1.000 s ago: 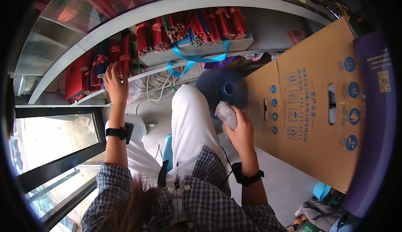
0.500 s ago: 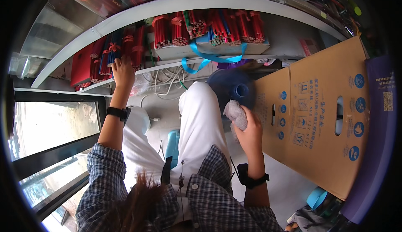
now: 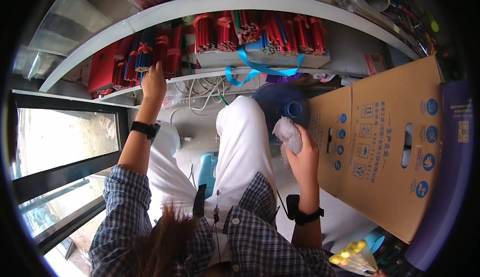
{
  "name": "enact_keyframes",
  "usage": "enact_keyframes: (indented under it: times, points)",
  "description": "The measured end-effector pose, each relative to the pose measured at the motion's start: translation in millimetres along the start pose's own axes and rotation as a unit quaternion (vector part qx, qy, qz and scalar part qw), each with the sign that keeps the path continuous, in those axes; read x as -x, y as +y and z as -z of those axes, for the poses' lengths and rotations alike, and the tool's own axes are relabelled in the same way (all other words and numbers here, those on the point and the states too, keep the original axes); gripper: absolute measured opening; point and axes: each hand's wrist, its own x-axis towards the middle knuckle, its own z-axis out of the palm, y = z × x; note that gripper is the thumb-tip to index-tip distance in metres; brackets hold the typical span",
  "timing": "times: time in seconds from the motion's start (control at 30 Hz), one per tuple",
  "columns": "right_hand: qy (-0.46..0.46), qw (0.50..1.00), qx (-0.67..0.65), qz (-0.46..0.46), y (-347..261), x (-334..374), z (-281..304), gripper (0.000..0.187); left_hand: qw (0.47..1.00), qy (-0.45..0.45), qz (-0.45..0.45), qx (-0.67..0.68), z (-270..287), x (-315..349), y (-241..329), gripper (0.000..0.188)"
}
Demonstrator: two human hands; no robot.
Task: The person takes red sticks from a shelf, wipes them with a cloth, and attaches decorative ribbons.
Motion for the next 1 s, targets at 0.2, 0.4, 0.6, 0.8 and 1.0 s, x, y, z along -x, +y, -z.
enact_keyframes:
  times: [0.2, 0.4, 0.6, 0.8, 1.0]
  points:
    - [0.009, 1.0, -0.017, 0.002, 1, 2, 1, 0.044, 0.998, -0.058, 0.032, 0.001, 0, -3, -8, 0.015]
    - [0.006, 1.0, -0.019, -0.003, -2, 0, 2, 0.046, 0.995, -0.028, 0.092, 0.007, 25, 14, -8, 0.015]
    - [-0.012, 0.996, -0.087, -0.009, -15, -4, -7, 0.046, 0.979, -0.059, 0.167, 0.098, 65, 55, -17, 0.023]
    - [-0.033, 0.832, -0.518, -0.196, -53, -20, -41, 0.044, 0.954, -0.054, 0.199, 0.219, 105, 106, -10, 0.027]
    - [-0.253, 0.61, -0.712, -0.237, -105, -33, -107, 0.037, 0.876, -0.134, 0.134, 0.443, 141, 142, 39, 0.024]
